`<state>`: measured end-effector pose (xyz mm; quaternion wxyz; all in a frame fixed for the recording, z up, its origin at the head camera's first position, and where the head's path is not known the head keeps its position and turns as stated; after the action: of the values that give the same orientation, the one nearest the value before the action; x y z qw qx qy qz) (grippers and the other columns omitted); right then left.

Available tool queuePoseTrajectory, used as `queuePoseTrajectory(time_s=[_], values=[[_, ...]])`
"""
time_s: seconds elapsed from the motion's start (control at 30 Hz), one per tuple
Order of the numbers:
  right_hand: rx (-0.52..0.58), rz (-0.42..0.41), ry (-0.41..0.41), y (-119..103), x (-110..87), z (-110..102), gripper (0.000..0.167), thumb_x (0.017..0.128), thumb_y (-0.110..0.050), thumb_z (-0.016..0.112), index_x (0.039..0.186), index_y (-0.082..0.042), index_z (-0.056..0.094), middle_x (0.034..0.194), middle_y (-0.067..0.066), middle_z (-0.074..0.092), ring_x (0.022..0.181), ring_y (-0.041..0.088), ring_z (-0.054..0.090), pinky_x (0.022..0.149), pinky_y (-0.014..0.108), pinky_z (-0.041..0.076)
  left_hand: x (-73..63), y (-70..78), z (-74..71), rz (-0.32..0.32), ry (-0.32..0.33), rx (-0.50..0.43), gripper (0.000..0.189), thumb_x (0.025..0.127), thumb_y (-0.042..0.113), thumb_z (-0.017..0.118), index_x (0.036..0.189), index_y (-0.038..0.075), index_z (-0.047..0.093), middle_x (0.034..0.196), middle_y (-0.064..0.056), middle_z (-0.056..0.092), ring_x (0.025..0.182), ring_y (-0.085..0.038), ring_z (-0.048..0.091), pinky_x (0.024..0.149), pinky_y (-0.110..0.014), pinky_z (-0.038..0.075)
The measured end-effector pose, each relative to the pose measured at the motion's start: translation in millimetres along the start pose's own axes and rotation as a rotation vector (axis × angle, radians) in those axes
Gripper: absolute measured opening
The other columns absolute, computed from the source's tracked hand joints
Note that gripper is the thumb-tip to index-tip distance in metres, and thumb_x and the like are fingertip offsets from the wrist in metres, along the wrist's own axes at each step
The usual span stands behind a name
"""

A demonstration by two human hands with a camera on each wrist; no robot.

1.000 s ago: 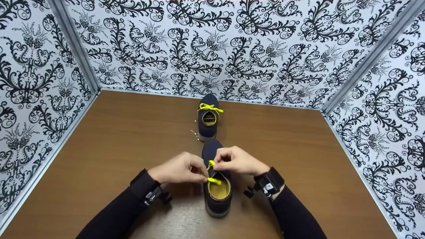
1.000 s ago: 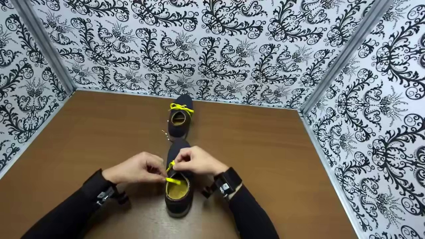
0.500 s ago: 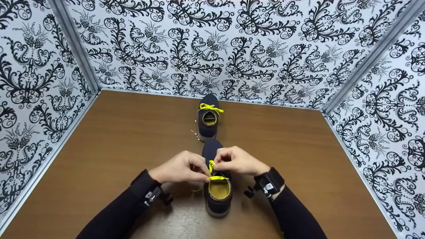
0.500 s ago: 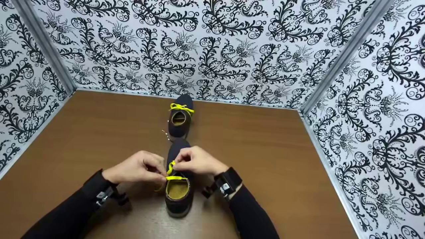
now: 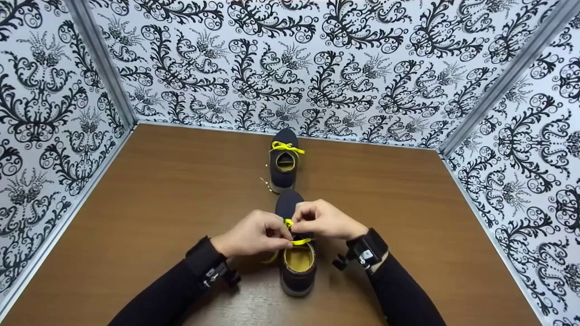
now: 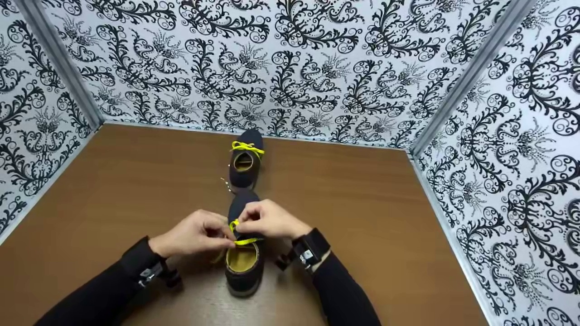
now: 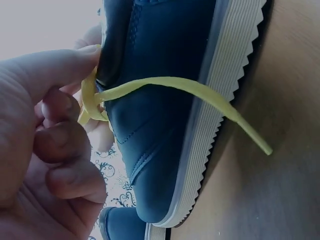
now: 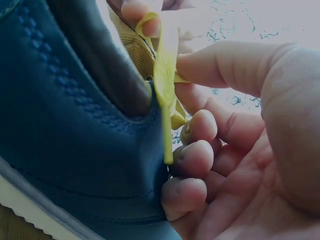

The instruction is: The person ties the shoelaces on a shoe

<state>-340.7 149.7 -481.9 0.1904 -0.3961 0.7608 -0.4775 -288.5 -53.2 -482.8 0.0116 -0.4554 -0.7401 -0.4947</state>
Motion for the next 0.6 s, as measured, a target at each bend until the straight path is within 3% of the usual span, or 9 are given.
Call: queuePoseTrajectory(time_s=[0.4,0.5,0.6], values=[[0.005,0.000,-0.003,-0.4,0.4,-0.3,0.007,0.101,-0.013,0.080,0.095,-0.009,0.081,0.092,-0.004,0.070,0.086,0.011,0.062,0.073,0.020,0.048,0.7,1.4,-11.0,0.053,0.079,-0.010,0.006,0.094,0.011,0.091,0.098,0.011,0.087,0.086,0.003,0.077,0.074,-0.003,0.062,0.065,-0.020,0.049],[0.010,0.000,-0.007,-0.2,0.5,-0.5,0.007,0.101,-0.014,0.081,0.095,-0.009,0.081,0.092,-0.004,0.070,0.086,0.010,0.062,0.074,0.021,0.048,0.6,0.1,-16.4,0.007,0.132,-0.006,0.004,0.096,0.009,0.089,0.097,0.012,0.086,0.084,0.003,0.076,0.072,-0.005,0.059,0.062,-0.021,0.047],[0.014,0.000,-0.010,-0.4,0.0,-0.7,0.007,0.100,-0.014,0.082,0.096,-0.008,0.081,0.091,-0.005,0.069,0.085,0.010,0.060,0.073,0.021,0.047,-0.4,-4.5,-20.1,-0.092,0.175,0.010,0.005,0.098,0.012,0.087,0.097,0.012,0.083,0.084,0.003,0.074,0.071,-0.005,0.058,0.062,-0.023,0.047]])
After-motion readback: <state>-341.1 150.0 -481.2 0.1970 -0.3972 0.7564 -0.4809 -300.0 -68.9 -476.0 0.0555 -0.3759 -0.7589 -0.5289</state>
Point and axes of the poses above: each hand's wrist, its own x-axis towards the middle knuckle, its own z-axis out of the palm, y = z × x, the point moved 4 cm from there along x, towards the middle knuckle
